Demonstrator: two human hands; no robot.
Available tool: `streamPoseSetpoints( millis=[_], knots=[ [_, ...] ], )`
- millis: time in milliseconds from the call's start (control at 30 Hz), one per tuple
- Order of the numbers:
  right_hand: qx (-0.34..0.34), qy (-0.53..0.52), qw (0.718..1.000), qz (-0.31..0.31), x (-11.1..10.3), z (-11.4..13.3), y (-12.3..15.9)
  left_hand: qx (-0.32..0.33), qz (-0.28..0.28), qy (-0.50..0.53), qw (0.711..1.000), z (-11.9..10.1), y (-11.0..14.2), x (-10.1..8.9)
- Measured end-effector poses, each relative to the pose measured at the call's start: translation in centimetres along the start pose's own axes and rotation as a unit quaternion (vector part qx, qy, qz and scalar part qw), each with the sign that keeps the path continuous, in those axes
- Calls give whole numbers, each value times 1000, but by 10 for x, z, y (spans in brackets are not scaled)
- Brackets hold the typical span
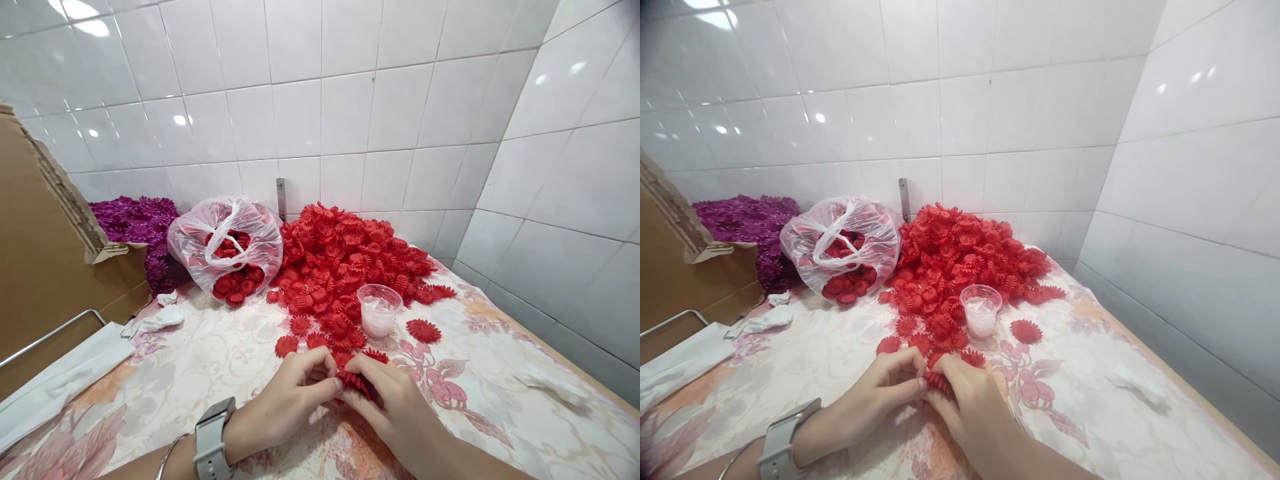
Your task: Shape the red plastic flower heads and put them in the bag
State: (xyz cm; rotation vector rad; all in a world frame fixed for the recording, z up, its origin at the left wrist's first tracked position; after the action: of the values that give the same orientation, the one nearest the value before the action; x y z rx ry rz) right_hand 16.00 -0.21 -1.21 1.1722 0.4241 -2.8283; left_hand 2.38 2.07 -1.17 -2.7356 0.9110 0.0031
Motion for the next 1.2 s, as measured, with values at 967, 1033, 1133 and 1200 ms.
streamPoseSetpoints(
  millis=[967, 1033, 1133, 1200],
  knots=[
    [143, -159, 976, 44, -6, -1, -2, 41, -20, -173, 984, -5, -3, -6],
    [143, -181, 972, 42, -6, -1, -3, 52, -26, -194, 979, -7, -4, -7],
    [164, -241, 955, 55, -4, -3, -4, 53, -25, -85, 995, -5, -6, -7],
    [176, -282, 941, 69, -2, -4, -5, 50, -6, 45, 998, -2, -7, -4]
  ],
)
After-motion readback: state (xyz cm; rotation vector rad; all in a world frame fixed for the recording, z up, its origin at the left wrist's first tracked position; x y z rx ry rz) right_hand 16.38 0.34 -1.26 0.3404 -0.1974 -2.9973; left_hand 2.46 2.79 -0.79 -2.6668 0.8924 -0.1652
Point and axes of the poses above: each hand's wrist, its own y-axis away from the middle knuckle, its own x-axis out of the palm, z = x × y, the point moved 3 cm from there along -y, towards the middle knuckle, and after that the axes turned 15 degrees about x, right-handed, at the moved point
